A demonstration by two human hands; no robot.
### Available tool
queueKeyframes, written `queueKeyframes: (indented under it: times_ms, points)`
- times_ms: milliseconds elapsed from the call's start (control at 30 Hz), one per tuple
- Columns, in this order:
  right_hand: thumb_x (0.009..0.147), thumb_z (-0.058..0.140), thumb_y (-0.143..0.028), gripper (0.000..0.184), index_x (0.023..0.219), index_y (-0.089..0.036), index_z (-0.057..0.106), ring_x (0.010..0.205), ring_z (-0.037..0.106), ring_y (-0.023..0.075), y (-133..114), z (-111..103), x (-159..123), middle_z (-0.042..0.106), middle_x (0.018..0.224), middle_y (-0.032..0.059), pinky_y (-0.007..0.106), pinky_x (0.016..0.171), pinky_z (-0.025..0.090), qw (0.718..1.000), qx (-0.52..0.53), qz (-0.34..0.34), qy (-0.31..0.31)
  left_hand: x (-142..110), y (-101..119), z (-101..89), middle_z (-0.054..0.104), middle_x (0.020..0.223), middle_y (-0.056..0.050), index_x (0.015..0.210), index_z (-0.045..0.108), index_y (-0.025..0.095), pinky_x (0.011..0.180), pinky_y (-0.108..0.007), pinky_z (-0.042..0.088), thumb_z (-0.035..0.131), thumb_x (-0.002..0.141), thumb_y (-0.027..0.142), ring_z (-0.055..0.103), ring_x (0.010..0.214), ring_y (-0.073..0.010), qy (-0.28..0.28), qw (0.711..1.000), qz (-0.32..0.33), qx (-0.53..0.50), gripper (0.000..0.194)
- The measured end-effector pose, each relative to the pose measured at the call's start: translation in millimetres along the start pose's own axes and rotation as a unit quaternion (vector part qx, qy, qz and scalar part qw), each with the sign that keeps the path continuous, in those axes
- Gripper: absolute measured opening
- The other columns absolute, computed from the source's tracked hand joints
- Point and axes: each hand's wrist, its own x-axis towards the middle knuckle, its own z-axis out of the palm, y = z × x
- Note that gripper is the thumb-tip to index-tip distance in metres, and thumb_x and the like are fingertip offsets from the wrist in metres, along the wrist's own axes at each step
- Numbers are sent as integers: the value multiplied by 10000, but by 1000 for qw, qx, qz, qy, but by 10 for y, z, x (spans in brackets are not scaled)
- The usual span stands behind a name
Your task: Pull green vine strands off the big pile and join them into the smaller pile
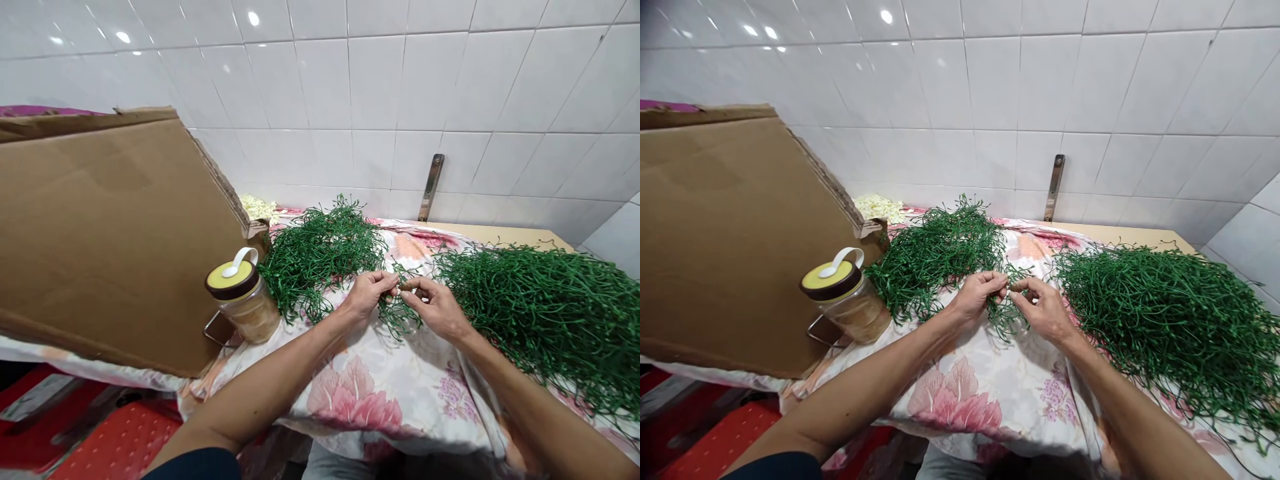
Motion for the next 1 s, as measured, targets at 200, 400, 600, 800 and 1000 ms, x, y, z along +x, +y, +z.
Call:
queueKeyframes:
  times_ms: [200, 400, 600, 800, 1000]
  points:
    - [869, 664, -416, 253, 929, -177, 719, 649, 585, 166, -4, 31, -13, 730, 864, 61, 283, 589, 452, 997, 0, 3, 71, 7, -81, -8, 602, 656, -23, 673, 656, 137, 629, -260, 373, 772, 753, 493, 503, 607, -103, -5, 1000, 6, 6, 383]
    - [893, 628, -403, 231, 873, -191, 718, 660, 604, 178, -1, 48, -22, 733, 846, 61, 304, 634, 471, 992, -72, -21, 99, -10, -98, 27, 604, 655, -25, 673, 642, 131, 623, -254, 372, 774, 757, 484, 503, 606, -99, 6, 1000, 16, 6, 385]
    - [894, 620, -389, 224, 871, -188, 716, 660, 608, 180, 13, 72, -16, 729, 825, 56, 299, 623, 461, 988, -91, -18, 121, -9, -100, 57, 625, 675, -27, 723, 657, 126, 623, -252, 392, 784, 725, 467, 522, 615, -107, 19, 998, 27, 44, 364]
    - [881, 630, -405, 251, 868, -178, 734, 700, 633, 193, 21, 105, -7, 737, 812, 51, 299, 670, 479, 992, -66, 26, 104, -19, -128, 67, 581, 648, 0, 694, 608, 148, 601, -245, 372, 713, 781, 428, 487, 606, -109, 59, 988, 70, 120, 312]
    - [871, 626, -449, 328, 908, -150, 755, 648, 591, 175, 72, 124, 7, 733, 801, 56, 275, 598, 435, 994, -36, 51, 93, -68, -172, 69, 561, 706, 15, 783, 615, 158, 619, -238, 357, 630, 863, 382, 473, 657, -113, 84, 965, 131, 212, 239]
